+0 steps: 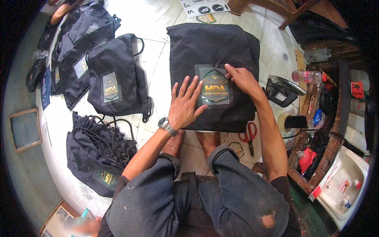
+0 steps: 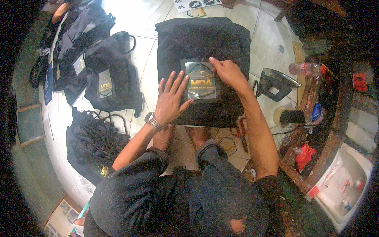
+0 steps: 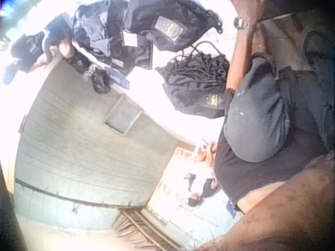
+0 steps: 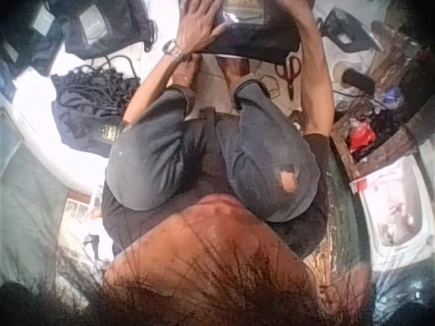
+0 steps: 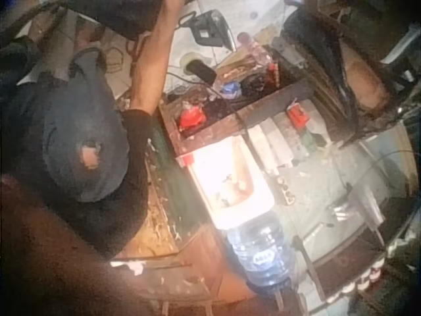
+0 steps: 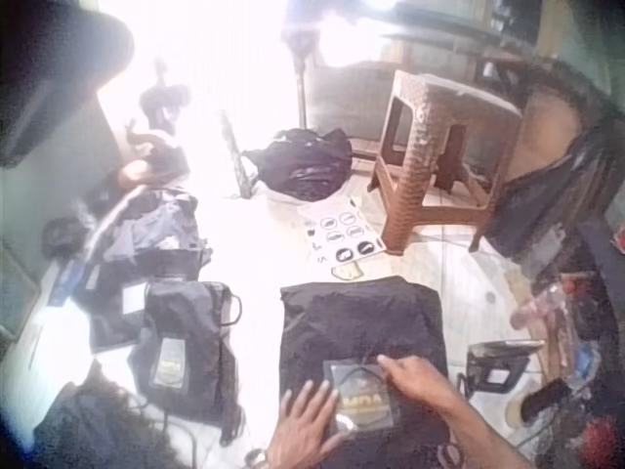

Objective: The person sits on the floor and uses a handheld iron to press a logo patch onto a black drawstring bag. They repeatedly position the patch, apply the iron, and smooth the area with their hands. Several similar bags are visible nearby.

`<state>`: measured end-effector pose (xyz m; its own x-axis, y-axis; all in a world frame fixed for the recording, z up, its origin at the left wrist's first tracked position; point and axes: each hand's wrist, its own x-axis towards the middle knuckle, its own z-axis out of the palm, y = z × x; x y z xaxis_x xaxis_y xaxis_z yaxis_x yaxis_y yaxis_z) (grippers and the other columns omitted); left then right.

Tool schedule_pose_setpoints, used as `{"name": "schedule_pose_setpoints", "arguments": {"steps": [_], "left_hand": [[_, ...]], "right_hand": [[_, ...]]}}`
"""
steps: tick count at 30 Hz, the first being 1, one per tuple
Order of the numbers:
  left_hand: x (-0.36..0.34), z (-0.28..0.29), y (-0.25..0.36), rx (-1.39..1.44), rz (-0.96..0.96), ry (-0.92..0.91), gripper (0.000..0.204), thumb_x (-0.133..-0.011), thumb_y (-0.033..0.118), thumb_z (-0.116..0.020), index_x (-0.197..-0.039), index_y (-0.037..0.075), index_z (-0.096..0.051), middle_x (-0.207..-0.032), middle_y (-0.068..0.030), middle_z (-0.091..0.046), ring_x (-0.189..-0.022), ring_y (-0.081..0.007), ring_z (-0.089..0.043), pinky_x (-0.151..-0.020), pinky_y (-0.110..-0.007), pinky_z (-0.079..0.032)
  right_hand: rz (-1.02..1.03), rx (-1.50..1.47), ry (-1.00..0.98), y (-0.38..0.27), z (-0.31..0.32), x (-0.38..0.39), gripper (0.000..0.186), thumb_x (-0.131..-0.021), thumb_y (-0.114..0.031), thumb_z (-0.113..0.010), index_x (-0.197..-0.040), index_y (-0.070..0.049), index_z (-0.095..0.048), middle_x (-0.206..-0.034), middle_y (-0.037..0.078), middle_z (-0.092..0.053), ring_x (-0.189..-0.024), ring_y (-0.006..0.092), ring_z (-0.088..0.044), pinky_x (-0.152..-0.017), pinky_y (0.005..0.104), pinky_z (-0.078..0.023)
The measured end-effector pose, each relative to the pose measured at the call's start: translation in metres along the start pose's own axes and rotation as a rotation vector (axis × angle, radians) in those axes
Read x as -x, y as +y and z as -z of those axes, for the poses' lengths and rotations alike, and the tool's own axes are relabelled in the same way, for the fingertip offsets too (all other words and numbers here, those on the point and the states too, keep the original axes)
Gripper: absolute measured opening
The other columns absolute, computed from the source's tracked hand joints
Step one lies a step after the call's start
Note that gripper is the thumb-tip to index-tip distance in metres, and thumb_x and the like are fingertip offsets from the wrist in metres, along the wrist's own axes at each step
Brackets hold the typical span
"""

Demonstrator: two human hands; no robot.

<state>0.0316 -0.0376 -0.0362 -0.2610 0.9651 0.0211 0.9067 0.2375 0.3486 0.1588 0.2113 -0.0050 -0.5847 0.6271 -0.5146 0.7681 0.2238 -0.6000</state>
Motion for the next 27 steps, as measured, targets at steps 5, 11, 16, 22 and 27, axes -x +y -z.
{"name": "schedule_pose_setpoints", "arguments": {"steps": [5, 11, 16, 22, 27], "left_hand": [[0.000, -0.001, 0.000, 0.008, 0.007, -0.012, 0.082, -0.097, 0.060, -0.055, -0.163, 0.016, -0.033, -0.170, -0.0097, -0.027, -0.158, -0.0309, -0.019, -0.126, -0.056, -0.011], [0.000, 0.000, 0.000, 0.007, 0.001, -0.005, 0.082, -0.097, 0.058, -0.057, -0.163, 0.015, -0.033, -0.170, -0.0095, -0.027, -0.158, -0.0308, -0.019, -0.126, -0.056, -0.012], [-0.001, 0.004, 0.002, 0.054, -0.001, 0.007, 0.080, -0.097, 0.053, -0.061, -0.161, 0.014, -0.035, -0.170, -0.0103, -0.029, -0.157, -0.0322, -0.021, -0.125, -0.059, -0.014], [-0.007, 0.015, 0.001, -0.035, -0.023, 0.000, 0.077, -0.095, 0.051, -0.065, -0.157, 0.014, -0.041, -0.165, -0.0110, -0.037, -0.153, -0.0335, -0.031, -0.123, -0.061, -0.020], [-0.008, 0.022, 0.001, 0.005, -0.036, -0.035, 0.080, -0.092, 0.053, -0.068, -0.157, 0.013, -0.042, -0.164, -0.0125, -0.038, -0.151, -0.0356, -0.033, -0.122, -0.061, -0.021]], "right_hand": [[0.046, -0.072, 0.047, 0.007, -0.005, 0.005, 0.064, -0.101, -0.058, -0.052, -0.096, 0.001, -0.078, -0.093, 0.027, -0.074, -0.093, 0.0388, -0.073, -0.086, 0.0447, -0.054], [-0.010, -0.021, 0.037, 0.008, -0.001, 0.011, 0.062, -0.102, -0.053, -0.053, -0.097, 0.004, -0.077, -0.087, 0.019, -0.073, -0.085, 0.0294, -0.070, -0.081, 0.0390, -0.052], [0.013, 0.036, 0.071, 0.007, -0.005, 0.035, 0.057, -0.102, -0.049, -0.054, -0.097, 0.004, -0.076, -0.089, 0.022, -0.073, -0.088, 0.0330, -0.070, -0.082, 0.0414, -0.052], [0.091, -0.032, 0.293, 0.009, -0.026, 0.083, 0.042, -0.101, -0.036, -0.057, -0.107, 0.003, -0.073, -0.099, 0.030, -0.072, -0.098, 0.0484, -0.069, -0.085, 0.0507, -0.053], [-0.062, -0.059, 0.151, 0.016, -0.037, 0.099, 0.038, -0.102, -0.029, -0.055, -0.110, 0.004, -0.072, -0.098, 0.021, -0.076, -0.094, 0.0339, -0.072, -0.084, 0.0408, -0.054]]}}
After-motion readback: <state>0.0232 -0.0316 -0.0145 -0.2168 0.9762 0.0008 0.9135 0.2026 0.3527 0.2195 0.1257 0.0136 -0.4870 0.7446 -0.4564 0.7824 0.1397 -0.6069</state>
